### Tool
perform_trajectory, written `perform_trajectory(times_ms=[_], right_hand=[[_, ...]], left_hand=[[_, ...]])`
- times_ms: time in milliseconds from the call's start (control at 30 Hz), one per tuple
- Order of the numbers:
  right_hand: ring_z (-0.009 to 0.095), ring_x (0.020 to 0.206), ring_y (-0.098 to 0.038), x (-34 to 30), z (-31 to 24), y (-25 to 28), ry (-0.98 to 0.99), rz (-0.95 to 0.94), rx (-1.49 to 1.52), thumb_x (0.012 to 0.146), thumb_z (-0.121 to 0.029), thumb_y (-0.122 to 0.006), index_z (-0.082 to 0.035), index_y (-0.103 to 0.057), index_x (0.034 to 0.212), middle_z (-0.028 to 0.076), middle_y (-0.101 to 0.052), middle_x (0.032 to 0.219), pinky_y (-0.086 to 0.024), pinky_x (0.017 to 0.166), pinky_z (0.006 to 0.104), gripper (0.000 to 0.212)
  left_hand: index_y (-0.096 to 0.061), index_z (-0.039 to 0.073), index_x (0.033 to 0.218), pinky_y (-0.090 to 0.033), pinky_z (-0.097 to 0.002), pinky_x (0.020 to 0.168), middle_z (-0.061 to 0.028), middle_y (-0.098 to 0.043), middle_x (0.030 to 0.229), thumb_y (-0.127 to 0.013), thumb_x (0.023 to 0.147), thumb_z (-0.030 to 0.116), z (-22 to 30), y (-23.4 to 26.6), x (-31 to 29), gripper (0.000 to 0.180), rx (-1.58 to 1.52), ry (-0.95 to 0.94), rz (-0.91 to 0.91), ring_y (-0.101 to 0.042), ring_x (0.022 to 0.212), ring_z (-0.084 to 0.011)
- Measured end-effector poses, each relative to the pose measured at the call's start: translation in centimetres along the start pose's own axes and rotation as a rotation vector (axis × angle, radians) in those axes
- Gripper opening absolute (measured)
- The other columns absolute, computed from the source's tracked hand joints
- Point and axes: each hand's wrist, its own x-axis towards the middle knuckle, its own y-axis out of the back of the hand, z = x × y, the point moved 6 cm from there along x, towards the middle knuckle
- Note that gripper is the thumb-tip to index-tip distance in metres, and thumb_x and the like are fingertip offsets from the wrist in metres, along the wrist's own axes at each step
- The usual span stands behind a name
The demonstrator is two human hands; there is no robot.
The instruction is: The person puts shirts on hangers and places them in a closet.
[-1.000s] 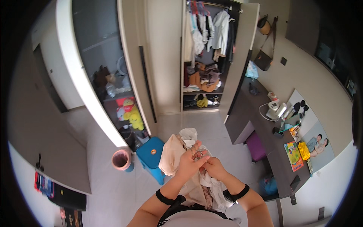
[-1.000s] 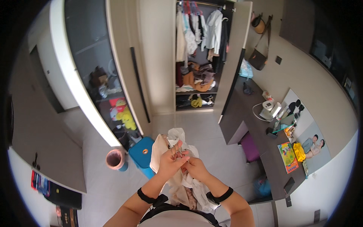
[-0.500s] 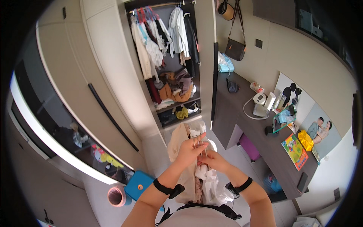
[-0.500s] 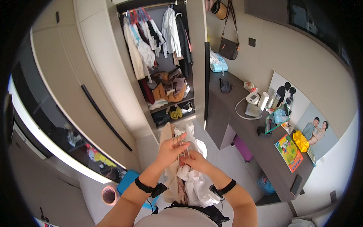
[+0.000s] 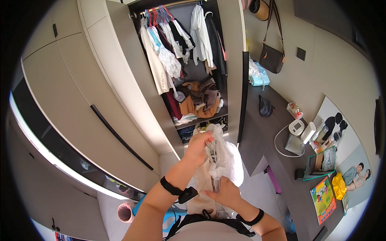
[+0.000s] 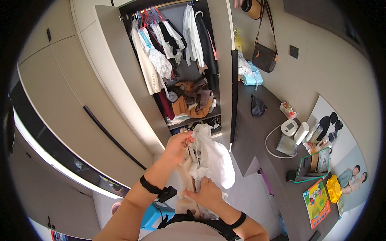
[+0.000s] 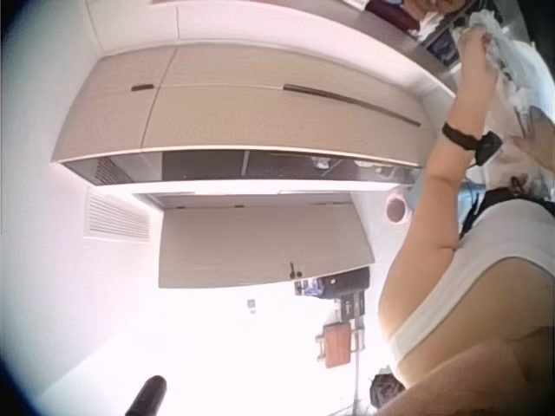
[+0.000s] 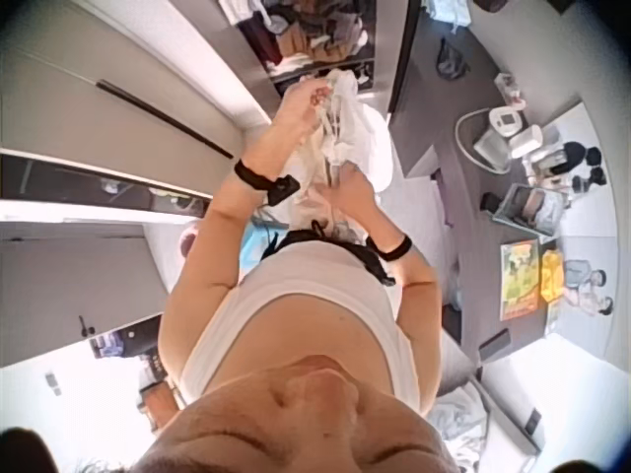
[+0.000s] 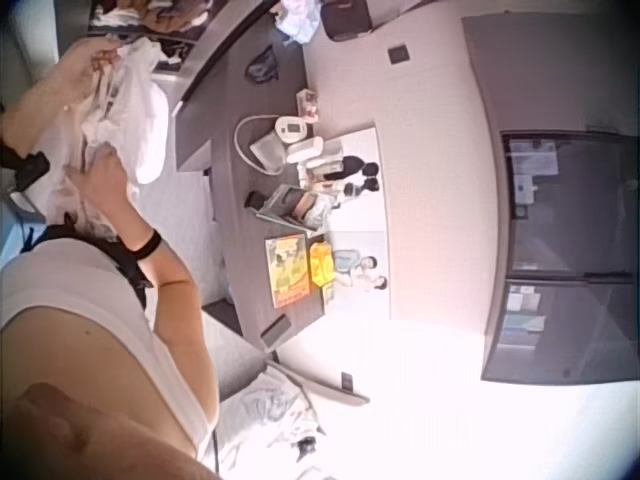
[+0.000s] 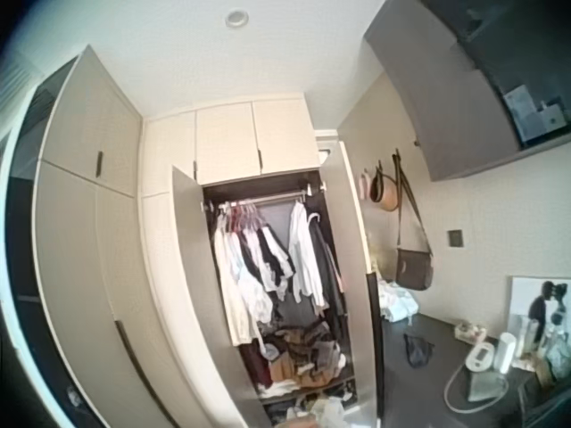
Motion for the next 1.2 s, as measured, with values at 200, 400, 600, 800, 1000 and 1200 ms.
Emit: perform_trajectory(times_ms=[200, 400, 600, 800, 1000, 1200], right_hand=[[0.034, 0.076, -0.061, 9.2, 4.9, -1.3, -0.118, 0.094, -0.041, 0.068, -0.039, -0.064, 0.002, -0.055, 0.085, 0.020, -0.061, 0.077, -0.048, 0.067, 0.0404, 0.046], [0.016, 0.071, -0.057, 16.8, 4.0, -1.1, -0.022, 0.197, 0.323, 0.073, -0.014, -0.067, 0.003, -0.057, 0.101, 0.012, -0.064, 0.083, -0.046, 0.065, 0.0303, 0.034], [0.012, 0.081, -0.056, 24.6, 2.1, -1.6, -0.056, 0.197, 0.591, 0.074, -0.005, -0.065, 0.001, -0.056, 0.105, 0.003, -0.062, 0.093, -0.045, 0.073, 0.0264, 0.033], [0.013, 0.083, -0.058, 30.3, -1.0, -2.0, -0.142, 0.152, 0.532, 0.074, -0.009, -0.065, -0.001, -0.057, 0.104, 0.007, -0.063, 0.093, -0.046, 0.074, 0.0278, 0.033], [0.017, 0.078, -0.059, 33.2, -3.9, -0.6, 0.021, 0.141, 0.377, 0.071, -0.022, -0.068, -0.003, -0.059, 0.099, 0.008, -0.063, 0.083, -0.046, 0.072, 0.0298, 0.034], [0.021, 0.099, -0.054, 38.4, -1.4, 0.8, 0.129, -0.076, 0.552, 0.070, -0.031, -0.074, -0.001, -0.045, 0.120, 0.011, -0.057, 0.108, -0.042, 0.086, 0.0296, 0.065]], left_hand=[[-0.061, -0.001, 0.079, -0.036, -0.0249, 0.081, -0.0063, -0.060, 0.089, -0.061, 0.080, 0.019, -0.3, -0.6, 5.8, 0.021, 0.119, -0.030, -0.275, -0.052, 0.088, -0.0140], [-0.049, -0.006, 0.114, -0.040, -0.0298, 0.087, -0.0068, -0.056, 0.104, -0.060, 0.082, 0.018, 4.1, 0.2, 12.3, 0.041, 0.348, -0.111, -0.544, -0.053, 0.095, -0.0170], [-0.052, -0.003, 0.108, -0.046, -0.0285, 0.068, -0.0166, -0.058, 0.091, -0.060, 0.081, 0.021, 11.4, 3.0, 14.7, 0.037, 1.165, -1.258, -0.276, -0.059, 0.079, -0.0232], [-0.057, -0.002, 0.096, -0.044, -0.0304, 0.056, -0.0114, -0.059, 0.070, -0.066, 0.077, 0.036, -1.3, 10.7, 21.0, 0.043, 0.908, 0.011, -0.461, -0.058, 0.062, -0.0196], [-0.054, -0.003, 0.098, -0.046, -0.0296, 0.064, -0.0097, -0.061, 0.082, -0.068, 0.077, 0.031, -0.7, 10.5, 24.3, 0.043, 0.529, -0.156, -0.376, -0.059, 0.074, -0.0161], [-0.046, -0.002, 0.116, -0.045, -0.0269, 0.079, -0.0054, -0.059, 0.098, -0.069, 0.076, 0.013, 1.4, 8.0, 28.0, 0.049, 0.351, -0.041, -0.532, -0.056, 0.090, -0.0141]])
